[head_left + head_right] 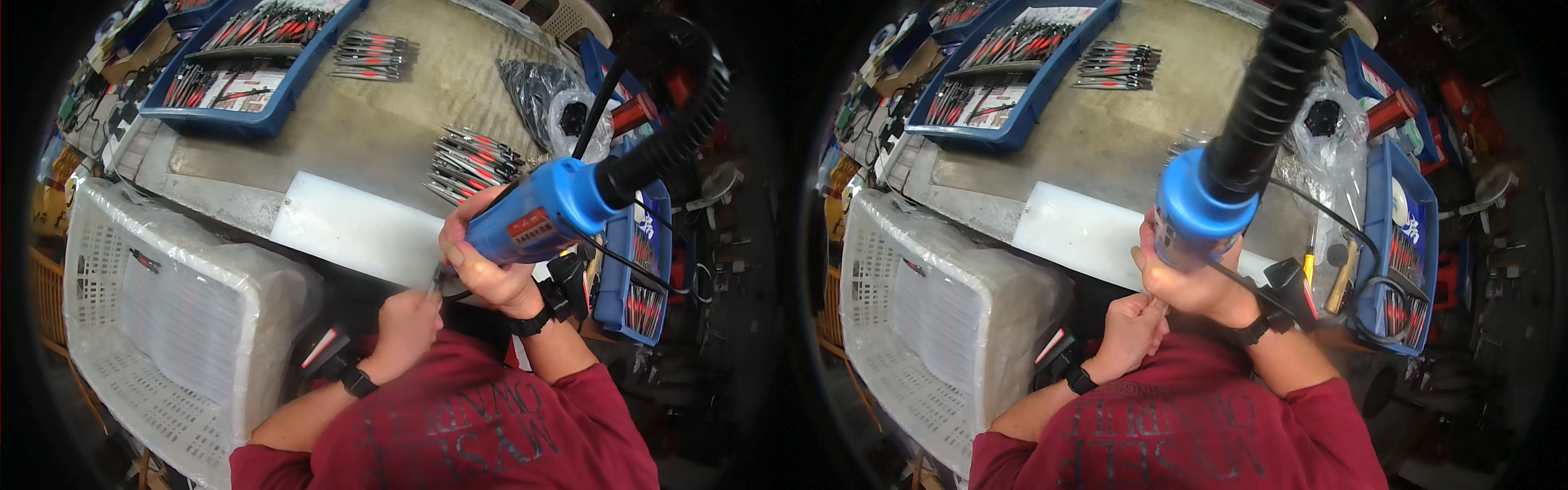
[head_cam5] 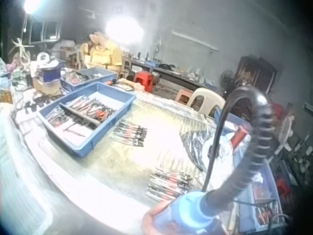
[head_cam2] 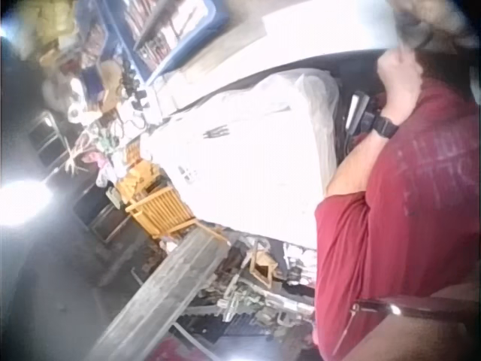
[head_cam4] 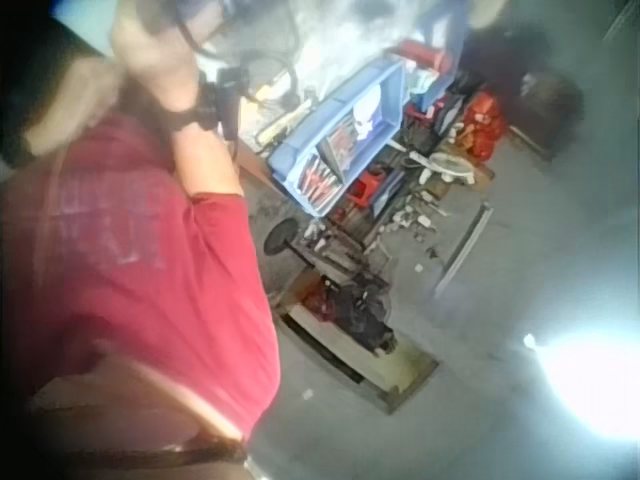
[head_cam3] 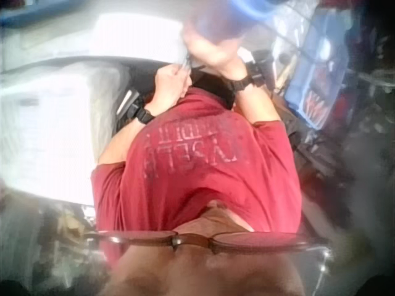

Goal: The person repeatedly picks up pens from a table, applies hot glue to the tip of each pen using a glue gun, and places the pen back on the table. This cycle is performed continuously throughout the clip.

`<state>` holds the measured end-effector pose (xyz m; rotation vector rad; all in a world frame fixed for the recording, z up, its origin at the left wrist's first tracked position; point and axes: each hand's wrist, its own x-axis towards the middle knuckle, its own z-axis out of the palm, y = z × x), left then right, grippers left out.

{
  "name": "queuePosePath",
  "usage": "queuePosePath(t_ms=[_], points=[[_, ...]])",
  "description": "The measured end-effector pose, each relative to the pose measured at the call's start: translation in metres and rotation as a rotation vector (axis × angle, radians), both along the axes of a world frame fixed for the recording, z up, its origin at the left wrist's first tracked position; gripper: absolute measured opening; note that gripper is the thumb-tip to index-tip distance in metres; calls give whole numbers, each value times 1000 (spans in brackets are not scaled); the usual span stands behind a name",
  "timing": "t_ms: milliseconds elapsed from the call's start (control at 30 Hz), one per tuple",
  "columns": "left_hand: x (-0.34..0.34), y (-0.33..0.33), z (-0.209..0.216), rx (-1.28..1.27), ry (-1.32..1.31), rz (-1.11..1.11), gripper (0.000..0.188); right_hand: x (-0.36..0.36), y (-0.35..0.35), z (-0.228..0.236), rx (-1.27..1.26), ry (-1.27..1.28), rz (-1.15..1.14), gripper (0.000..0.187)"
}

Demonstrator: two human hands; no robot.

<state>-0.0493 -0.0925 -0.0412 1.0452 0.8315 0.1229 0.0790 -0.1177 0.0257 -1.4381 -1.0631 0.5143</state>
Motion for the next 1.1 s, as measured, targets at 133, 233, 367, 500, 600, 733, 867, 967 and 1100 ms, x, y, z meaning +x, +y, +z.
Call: queuePosePath(t_ms=[133,233,367,500,600,733,867,967,1100], points=[[-3,-1,-1,-32,-18,-5,29,-1,-5,-1,22,47,-25,40],[-4,2,2,-17,-5,-39,27,-1,-16,0,177,195,-24,41],[-9,8,11,12,-6,-91,20,6,-39,7,330,125,-142,43],[-2,28,20,109,-168,-71,18,10,-58,11,536,433,-174,44],[19,57,21,719,-196,-143,18,15,-65,11,590,453,-222,43],[55,77,27,1221,-241,-140,17,21,-72,9,640,446,-257,43],[84,82,28,1466,-305,-319,21,25,-79,8,645,463,-293,42],[101,80,22,1648,-343,-419,20,27,-84,7,651,482,-306,42],[119,81,12,1767,-402,-499,15,30,-87,6,667,472,-294,43]])
